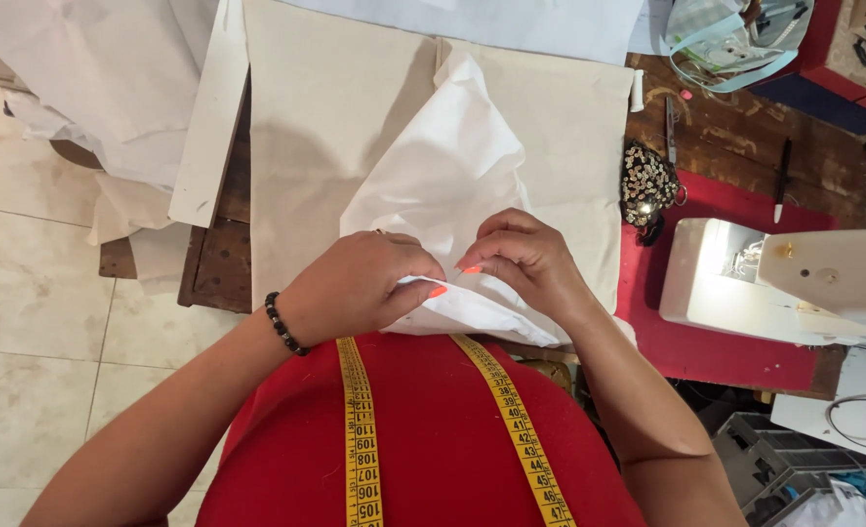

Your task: Folding and aligning white fabric pieces on a workbench in a sewing factory environment.

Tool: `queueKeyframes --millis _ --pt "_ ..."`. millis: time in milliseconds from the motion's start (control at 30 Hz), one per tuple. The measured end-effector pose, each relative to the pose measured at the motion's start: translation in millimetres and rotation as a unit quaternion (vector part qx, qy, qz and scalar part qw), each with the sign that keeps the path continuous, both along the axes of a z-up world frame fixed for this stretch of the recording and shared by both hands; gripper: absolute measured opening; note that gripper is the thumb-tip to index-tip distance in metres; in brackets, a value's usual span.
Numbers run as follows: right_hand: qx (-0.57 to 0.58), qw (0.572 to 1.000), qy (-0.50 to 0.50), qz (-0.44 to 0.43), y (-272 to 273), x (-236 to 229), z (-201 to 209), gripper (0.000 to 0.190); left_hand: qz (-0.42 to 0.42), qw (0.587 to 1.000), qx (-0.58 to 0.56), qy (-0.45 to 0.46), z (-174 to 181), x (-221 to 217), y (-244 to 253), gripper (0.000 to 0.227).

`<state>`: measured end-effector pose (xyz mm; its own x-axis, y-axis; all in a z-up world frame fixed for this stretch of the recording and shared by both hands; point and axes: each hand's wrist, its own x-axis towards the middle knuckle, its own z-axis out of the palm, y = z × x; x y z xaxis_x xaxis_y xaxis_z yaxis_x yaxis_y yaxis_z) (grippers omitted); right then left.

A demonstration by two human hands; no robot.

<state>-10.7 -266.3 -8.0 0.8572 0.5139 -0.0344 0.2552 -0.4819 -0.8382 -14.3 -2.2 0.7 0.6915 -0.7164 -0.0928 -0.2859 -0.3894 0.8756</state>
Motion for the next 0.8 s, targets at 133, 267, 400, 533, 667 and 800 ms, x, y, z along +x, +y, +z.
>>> queueKeyframes --millis 133,267,400,533,667,800 --pt "0.007 1.0 0.009 0.003 1 1 0 0.007 0.002 1.0 0.001 0.007 1 1 -1 0.028" --pt "0.044 0.998 0.036 0.023 2 2 2 0.006 -0.002 0.999 -0.035 0.02 -4 1 -1 0.029" --pt "0.078 0.995 0.061 0.028 5 3 3 0.006 0.005 0.997 -0.069 0.028 -6 2 -1 0.029" --pt "0.131 0.983 0.133 -0.005 6 -7 0 0.013 0.017 0.997 -0.07 0.023 -7 3 -4 0.028" --pt "0.1 0.994 -0.041 0.029 -3 -7 13 0.023 0.037 0.998 -0.053 0.016 -8 3 -3 0.029" --pt "0.022 0.933 -0.358 0.022 7 -20 0 0.02 0.045 0.997 -0.06 0.021 -14 4 -8 0.028"
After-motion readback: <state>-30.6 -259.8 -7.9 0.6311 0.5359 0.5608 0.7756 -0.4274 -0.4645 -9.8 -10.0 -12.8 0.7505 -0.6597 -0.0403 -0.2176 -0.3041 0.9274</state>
